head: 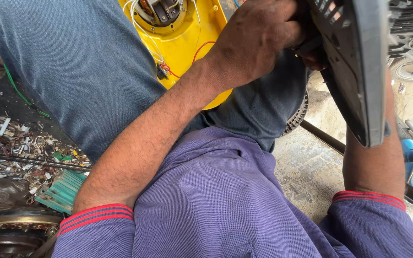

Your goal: The person repairs an electrical appliance by stripping wires with scissors and connecting them to internal components inside a yellow plastic housing before placing a black cover over the base.

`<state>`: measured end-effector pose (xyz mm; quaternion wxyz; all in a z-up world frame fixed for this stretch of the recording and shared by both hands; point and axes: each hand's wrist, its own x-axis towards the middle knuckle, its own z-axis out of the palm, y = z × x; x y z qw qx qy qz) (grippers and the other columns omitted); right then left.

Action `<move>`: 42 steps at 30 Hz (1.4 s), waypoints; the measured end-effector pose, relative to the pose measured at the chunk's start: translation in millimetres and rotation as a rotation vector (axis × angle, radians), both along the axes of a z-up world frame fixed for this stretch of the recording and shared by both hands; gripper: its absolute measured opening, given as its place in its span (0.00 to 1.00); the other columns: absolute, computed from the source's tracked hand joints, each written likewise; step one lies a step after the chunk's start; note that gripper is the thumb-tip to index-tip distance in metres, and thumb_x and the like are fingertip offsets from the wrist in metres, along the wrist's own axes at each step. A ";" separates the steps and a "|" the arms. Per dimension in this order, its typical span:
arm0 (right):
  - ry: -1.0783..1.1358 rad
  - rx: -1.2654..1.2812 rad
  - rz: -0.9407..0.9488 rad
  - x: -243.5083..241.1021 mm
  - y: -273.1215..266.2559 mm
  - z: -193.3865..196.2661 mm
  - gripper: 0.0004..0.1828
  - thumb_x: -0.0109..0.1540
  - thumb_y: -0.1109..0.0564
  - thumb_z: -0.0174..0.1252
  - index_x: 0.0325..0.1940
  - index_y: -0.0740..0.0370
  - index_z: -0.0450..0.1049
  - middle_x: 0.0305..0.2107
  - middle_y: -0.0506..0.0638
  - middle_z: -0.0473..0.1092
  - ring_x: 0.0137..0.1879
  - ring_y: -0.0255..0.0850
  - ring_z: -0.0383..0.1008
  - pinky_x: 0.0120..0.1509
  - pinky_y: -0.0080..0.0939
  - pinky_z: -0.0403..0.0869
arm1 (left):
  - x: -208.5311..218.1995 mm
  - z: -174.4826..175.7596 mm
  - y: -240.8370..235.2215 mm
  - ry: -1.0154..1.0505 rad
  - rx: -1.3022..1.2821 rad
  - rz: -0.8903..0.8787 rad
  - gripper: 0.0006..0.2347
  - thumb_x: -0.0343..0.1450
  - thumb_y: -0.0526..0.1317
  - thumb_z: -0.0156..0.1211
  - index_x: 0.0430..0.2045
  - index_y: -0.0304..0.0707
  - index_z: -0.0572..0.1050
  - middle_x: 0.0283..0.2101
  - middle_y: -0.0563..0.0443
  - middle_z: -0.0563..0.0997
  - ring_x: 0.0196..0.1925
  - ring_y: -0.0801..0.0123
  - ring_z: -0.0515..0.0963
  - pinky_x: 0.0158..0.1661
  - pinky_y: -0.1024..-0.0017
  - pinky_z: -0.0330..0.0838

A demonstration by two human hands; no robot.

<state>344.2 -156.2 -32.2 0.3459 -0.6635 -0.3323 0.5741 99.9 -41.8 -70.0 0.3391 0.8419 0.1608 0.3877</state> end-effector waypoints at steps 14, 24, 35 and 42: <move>-0.005 0.034 0.020 -6.9 0.3 2.2 0.18 0.72 0.48 0.58 0.55 0.67 0.74 0.30 0.53 0.71 0.31 0.37 0.71 0.32 0.34 0.68 | -3.5 -4.1 1.7 -0.046 0.053 -0.042 0.04 0.69 0.31 0.58 0.33 0.37 0.80 0.40 0.48 0.77 0.47 0.56 0.78 0.46 0.60 0.73; 0.140 0.099 -0.023 3.8 -13.7 -11.2 0.19 0.73 0.47 0.57 0.55 0.67 0.73 0.30 0.53 0.70 0.31 0.37 0.71 0.32 0.34 0.67 | -1.1 -8.9 -2.7 -0.106 0.008 -0.015 0.07 0.71 0.30 0.56 0.39 0.38 0.78 0.43 0.50 0.76 0.48 0.57 0.79 0.45 0.61 0.74; 0.148 0.135 -0.027 2.9 -2.3 -11.2 0.19 0.73 0.47 0.56 0.54 0.67 0.73 0.29 0.53 0.70 0.31 0.37 0.70 0.31 0.33 0.67 | -7.6 1.7 -1.4 -0.200 -0.112 -0.044 0.07 0.71 0.29 0.62 0.40 0.38 0.76 0.43 0.48 0.73 0.49 0.55 0.78 0.46 0.60 0.73; 0.072 0.137 -0.035 -4.8 2.9 -1.5 0.19 0.73 0.46 0.56 0.54 0.67 0.73 0.29 0.52 0.69 0.30 0.36 0.69 0.31 0.33 0.66 | -3.4 1.2 -0.4 -0.145 -0.095 -0.015 0.06 0.70 0.28 0.64 0.35 0.36 0.75 0.42 0.48 0.72 0.49 0.55 0.77 0.46 0.60 0.74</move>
